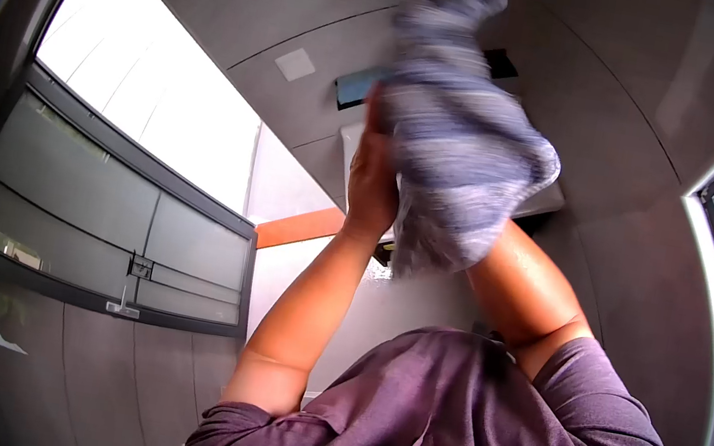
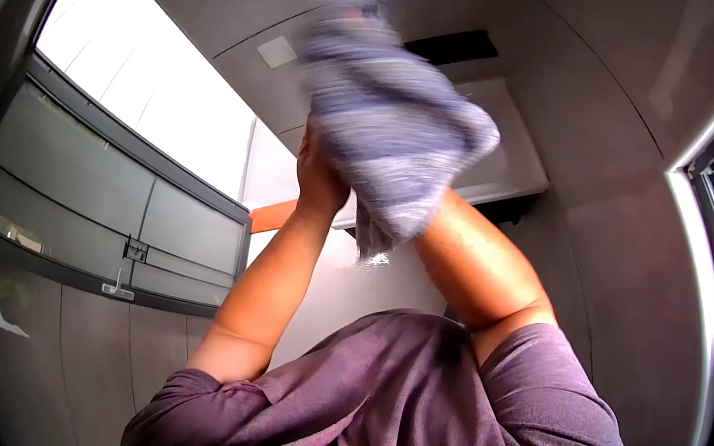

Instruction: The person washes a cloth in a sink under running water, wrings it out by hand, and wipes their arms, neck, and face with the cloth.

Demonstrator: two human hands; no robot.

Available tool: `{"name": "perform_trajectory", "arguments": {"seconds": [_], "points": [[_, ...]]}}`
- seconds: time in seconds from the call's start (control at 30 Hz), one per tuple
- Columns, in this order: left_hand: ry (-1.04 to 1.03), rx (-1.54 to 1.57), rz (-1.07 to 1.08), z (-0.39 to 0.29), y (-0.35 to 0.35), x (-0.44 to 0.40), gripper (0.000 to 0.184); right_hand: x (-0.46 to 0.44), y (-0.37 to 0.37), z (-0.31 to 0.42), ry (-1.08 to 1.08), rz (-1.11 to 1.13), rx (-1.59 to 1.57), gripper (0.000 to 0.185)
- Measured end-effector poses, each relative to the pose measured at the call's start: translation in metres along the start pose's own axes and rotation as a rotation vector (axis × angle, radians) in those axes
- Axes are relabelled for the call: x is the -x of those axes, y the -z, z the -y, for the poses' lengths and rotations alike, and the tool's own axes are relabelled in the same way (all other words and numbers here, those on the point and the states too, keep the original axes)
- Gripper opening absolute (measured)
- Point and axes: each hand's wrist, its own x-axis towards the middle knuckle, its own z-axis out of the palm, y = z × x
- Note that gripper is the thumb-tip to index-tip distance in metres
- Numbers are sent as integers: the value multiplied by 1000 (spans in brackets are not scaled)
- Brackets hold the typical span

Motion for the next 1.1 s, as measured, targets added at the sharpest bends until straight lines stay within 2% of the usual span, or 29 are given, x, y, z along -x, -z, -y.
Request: {"name": "perform_trajectory", "arguments": {"seconds": [0.07,0.1,0.13,0.17,0.23,0.27,0.33,0.4,0.5,0.6,0.63,0.73,0.83,0.97,1.1], "points": [[303,71,16,30,4,20,37,-26,-8,18,114,89,303,44],[394,108,17,33,10,26,37,-33,-10,33,110,221,334,44],[426,121,20,32,9,25,37,-43,-9,41,55,439,251,33],[418,129,20,25,6,21,37,-52,-10,46,21,398,163,32],[368,153,19,9,-2,5,38,-65,-35,31,-238,162,-809,34],[344,158,25,2,-7,-3,38,-80,-45,20,-310,15,-1159,34],[306,165,34,-5,-22,-17,38,-106,-50,-9,-571,-217,-1374,41],[277,165,46,-10,-37,-21,39,-122,-54,-40,-692,-432,-1255,38],[245,148,71,-16,-57,3,40,-124,-54,-88,-826,-477,-1002,37],[213,109,136,-22,-70,55,40,-116,-56,-148,-787,-384,-451,36],[187,90,167,-25,-71,72,40,-108,-49,-154,-719,-339,-48,32],[28,-9,293,-41,-76,101,41,-77,-21,-179,-434,60,459,29],[-233,-110,398,-64,-82,96,42,-40,-12,-197,-347,267,626,28],[-541,-195,484,-90,-98,73,43,29,-27,-186,-93,366,657,22],[-616,-153,544,-99,-118,74,44,74,-85,-135,57,712,456,13]]}}
